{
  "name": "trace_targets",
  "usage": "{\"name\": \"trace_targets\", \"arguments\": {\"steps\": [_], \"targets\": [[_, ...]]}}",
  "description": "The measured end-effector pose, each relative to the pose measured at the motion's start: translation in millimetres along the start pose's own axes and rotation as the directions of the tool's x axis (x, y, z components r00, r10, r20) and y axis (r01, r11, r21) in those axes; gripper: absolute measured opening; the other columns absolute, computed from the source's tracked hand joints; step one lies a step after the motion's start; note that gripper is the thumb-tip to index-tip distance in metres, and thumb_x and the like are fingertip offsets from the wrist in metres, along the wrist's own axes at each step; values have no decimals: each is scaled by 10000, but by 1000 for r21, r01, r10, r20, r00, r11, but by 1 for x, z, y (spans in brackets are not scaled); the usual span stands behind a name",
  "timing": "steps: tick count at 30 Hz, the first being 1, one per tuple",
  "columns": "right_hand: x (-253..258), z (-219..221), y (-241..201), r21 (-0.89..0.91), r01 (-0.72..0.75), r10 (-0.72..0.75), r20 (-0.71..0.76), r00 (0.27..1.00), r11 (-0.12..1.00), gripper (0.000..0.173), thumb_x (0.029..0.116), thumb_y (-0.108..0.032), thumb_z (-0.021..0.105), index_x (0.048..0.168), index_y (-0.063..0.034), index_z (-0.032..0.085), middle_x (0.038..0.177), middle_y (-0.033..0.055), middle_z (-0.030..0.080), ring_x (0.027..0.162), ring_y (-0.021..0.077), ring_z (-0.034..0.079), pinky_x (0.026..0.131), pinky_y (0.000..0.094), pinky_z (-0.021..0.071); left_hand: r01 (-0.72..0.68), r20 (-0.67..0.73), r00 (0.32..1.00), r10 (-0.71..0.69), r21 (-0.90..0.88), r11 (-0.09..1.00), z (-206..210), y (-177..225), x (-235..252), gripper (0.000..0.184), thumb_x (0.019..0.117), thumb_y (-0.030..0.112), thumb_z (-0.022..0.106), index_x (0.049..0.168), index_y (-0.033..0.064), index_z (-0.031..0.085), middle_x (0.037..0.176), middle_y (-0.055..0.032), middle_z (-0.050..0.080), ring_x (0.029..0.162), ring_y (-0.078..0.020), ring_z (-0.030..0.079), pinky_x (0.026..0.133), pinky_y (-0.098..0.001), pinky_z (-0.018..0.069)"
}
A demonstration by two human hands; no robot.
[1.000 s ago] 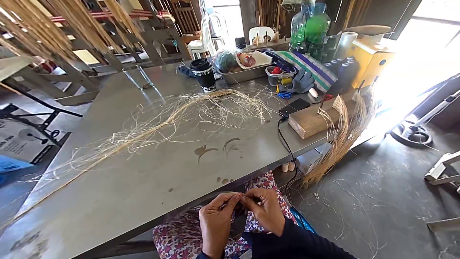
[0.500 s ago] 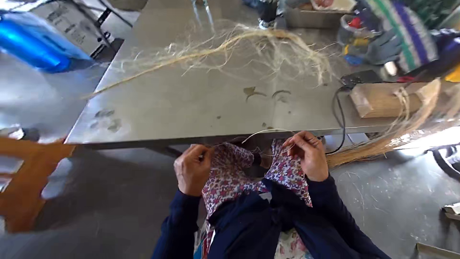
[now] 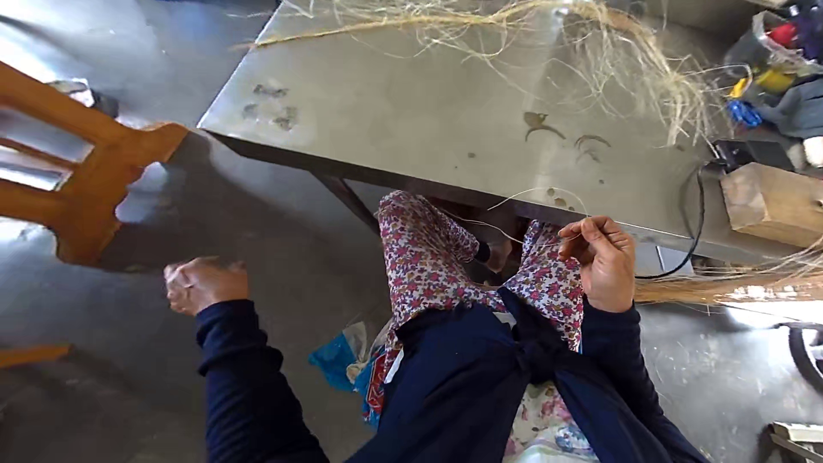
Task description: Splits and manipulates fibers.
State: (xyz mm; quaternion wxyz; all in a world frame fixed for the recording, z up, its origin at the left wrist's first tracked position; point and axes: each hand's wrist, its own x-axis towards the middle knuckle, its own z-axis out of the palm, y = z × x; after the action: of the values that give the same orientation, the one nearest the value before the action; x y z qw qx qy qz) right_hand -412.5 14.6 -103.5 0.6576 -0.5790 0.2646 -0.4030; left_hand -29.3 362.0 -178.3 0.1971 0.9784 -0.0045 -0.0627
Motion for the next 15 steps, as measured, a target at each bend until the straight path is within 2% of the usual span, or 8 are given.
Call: {"name": "trace_targets", "arguments": {"steps": [2,4,5,7,9,12,14,15], "targets": [[1,7,-2,-11,5,-5,24,1000,1000,308,1083,-104,410,960,-116,693,900,12,764,651,85,705,605,241,616,-161,-20,987,160,-53,986,-10,41,-27,519,1067,316,534,1185,-182,617,1293,-465,530,1293,-644,452,1069,-779,289],[2,13,-2,-21,9,-8,49,999,1000,305,1082,-104,414,962,-121,694,896,10,766,650,87,707,605,243,616,-434,-134,901,413,-235,870,-7,73,-58,469,1065,267,536,1021,-180,667,1075,-394,651,1055,-546,629,973,-676,435],[2,17,-2,-21,11,-9,58,998,1000,301,1082,-103,419,963,-116,696,895,15,766,651,92,709,608,247,620,-573,-198,819,539,-344,743,-2,88,-73,392,1045,216,562,990,-148,696,1026,-325,692,962,-434,689,915,-574,523],[2,24,0,-20,5,-3,82,997,1000,299,1081,-106,423,965,-115,698,893,18,766,654,96,710,612,251,622,-726,-285,628,725,-549,414,9,121,-112,229,990,95,599,958,-89,731,1037,-218,732,956,-250,724,897,-399,588],[0,33,2,-32,-2,6,120,993,999,304,1083,-107,420,969,-117,701,884,14,766,654,94,709,616,254,622,-752,-353,425,834,-650,109,19,152,-157,179,964,39,610,999,-56,758,1119,-182,738,1043,-202,720,931,-346,590],[-5,43,5,-48,-13,22,187,982,999,307,1077,-110,428,952,-129,708,875,-2,763,633,74,692,597,243,608,-783,-389,151,909,-609,-130,41,182,-198,221,944,69,628,1093,-24,760,1232,-179,712,1178,-257,673,1038,-390,535],[-7,49,6,-46,1,8,196,981,999,278,1063,-103,465,958,-120,722,862,-8,750,596,59,658,561,226,584,-767,-350,71,934,-618,-173,57,190,-203,293,945,110,646,1190,-28,731,1211,-156,726,1176,-260,669,1061,-396,503],[-7,48,4,-37,6,2,199,980,999,271,1064,-107,474,971,-120,728,869,-10,748,588,53,649,551,217,577,-734,-333,85,939,-658,-167,64,190,-204,314,939,103,659,1213,-42,710,1122,-135,750,1094,-233,693,1020,-379,523]]}}
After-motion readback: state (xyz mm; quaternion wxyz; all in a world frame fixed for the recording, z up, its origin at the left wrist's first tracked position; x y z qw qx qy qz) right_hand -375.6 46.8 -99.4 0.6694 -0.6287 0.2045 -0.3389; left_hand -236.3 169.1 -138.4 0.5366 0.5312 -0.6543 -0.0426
